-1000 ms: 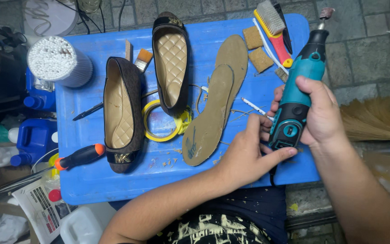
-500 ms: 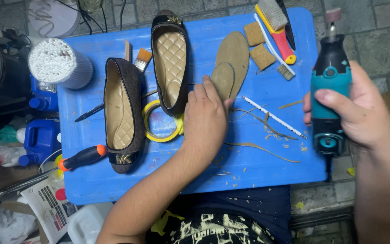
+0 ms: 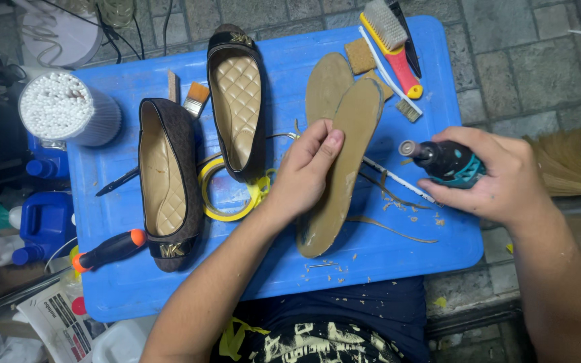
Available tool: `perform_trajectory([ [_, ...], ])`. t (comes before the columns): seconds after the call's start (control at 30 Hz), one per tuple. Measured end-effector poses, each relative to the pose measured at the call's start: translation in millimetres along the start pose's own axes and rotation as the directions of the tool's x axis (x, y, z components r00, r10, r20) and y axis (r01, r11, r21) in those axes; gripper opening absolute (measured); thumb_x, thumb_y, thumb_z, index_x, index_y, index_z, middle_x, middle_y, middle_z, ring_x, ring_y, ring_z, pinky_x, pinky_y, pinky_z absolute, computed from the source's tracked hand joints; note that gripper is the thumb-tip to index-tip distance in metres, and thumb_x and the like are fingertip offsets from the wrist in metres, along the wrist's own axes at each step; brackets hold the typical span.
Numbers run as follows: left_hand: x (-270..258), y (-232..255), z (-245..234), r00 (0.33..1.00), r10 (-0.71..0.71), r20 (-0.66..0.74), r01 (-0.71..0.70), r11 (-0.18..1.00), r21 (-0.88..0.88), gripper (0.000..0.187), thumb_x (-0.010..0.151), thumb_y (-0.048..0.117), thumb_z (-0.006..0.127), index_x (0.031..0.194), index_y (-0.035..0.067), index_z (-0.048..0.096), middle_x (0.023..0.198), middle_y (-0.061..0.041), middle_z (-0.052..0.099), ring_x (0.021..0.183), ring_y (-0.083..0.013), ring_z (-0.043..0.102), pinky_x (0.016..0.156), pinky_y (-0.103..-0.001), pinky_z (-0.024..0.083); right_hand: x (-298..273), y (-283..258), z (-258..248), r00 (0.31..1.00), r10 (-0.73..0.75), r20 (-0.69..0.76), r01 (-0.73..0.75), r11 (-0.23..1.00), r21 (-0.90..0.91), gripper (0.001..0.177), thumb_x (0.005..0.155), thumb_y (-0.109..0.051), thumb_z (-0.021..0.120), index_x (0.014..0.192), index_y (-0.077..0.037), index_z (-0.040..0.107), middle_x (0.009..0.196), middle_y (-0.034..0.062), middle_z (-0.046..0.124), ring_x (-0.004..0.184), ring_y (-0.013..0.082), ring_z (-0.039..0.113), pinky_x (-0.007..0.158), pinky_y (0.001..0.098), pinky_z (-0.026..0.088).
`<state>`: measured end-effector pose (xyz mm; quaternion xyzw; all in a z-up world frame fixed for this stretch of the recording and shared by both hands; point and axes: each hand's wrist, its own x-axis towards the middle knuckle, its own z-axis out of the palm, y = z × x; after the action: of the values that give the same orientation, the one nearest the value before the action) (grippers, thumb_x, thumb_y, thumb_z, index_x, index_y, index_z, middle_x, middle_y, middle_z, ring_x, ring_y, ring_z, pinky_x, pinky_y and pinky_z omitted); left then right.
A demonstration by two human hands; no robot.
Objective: The person removes the old sole from a brown flat shoe and then uses a rotary tool to grind and shape a new insole. They also use the tool to clean the bottom of the shoe and prepare the new sole for attachment.
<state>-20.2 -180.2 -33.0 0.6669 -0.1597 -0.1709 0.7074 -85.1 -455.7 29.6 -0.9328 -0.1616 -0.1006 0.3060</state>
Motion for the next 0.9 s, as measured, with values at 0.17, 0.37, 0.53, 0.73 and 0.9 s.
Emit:
perform_trajectory([
  [0.17,-6.4,-27.7,19.5,0.998,-0.037,-0.042,0.024,0.963,-0.267,0.034,0.115,0.032,0.041,0.105,0.005,0.059,0.082,0.004,0.054,0.075,-0.0053,0.048,0.067,-0.024,0.043,14.9,-15.7,13.2,1.0,0.001,0.019,0.001,0.994,-0.108,0.05,0.073,-0.028,0.09,0.114,-0.007,0.07,0.097,0.0114,0.074,0.087,0.0249,0.075,0.075,0.034,0.058],
  [0.37,-9.8,-35.0,24.0,0.994,-0.035,-0.101,0.006,0.963,-0.268,0.035,0.115,0.034,0.04,0.108,0.005,0.06,0.084,0.005,0.052,0.076,-0.0049,0.046,0.068,-0.023,0.042,23.8,-23.7,18.4,1.0,0.009,0.024,-0.005,0.982,-0.186,0.053,0.076,-0.032,0.089,0.119,-0.008,0.07,0.1,0.0125,0.074,0.088,0.0276,0.075,0.076,0.036,0.058],
  [0.53,-11.9,-31.7,22.2,0.994,-0.043,-0.097,0.019,0.972,-0.232,0.04,0.115,0.036,0.038,0.11,0.005,0.062,0.082,0.005,0.053,0.075,-0.005,0.047,0.068,-0.023,0.042,21.0,-22.9,21.2,0.998,0.035,0.043,-0.026,0.98,-0.195,0.054,0.074,-0.033,0.089,0.118,-0.008,0.071,0.098,0.0131,0.074,0.086,0.029,0.074,0.076,0.037,0.058],
  [0.73,-8.5,-30.0,21.3,0.995,-0.036,-0.093,0.007,0.955,-0.295,0.042,0.115,0.037,0.037,0.115,0.004,0.063,0.095,0.004,0.069,0.083,-0.0055,0.057,0.076,-0.023,0.049,19.0,-28.1,25.9,0.993,0.018,0.114,0.005,0.98,-0.2,0.052,0.069,-0.033,0.089,0.112,-0.011,0.072,0.097,0.0122,0.075,0.084,0.03,0.074,0.073,0.0377,0.058],
  [0.9,-12.3,-31.0,20.1,0.995,-0.029,-0.096,0.005,0.969,-0.248,0.046,0.117,0.037,0.037,0.118,0.001,0.067,0.092,-0.001,0.063,0.081,-0.0071,0.052,0.073,-0.024,0.046,21.5,-27.8,26.8,0.994,0.085,0.075,-0.071,0.983,-0.171,0.053,0.072,-0.034,0.088,0.117,-0.01,0.071,0.098,0.0124,0.074,0.085,0.0297,0.074,0.075,0.0378,0.058],
])
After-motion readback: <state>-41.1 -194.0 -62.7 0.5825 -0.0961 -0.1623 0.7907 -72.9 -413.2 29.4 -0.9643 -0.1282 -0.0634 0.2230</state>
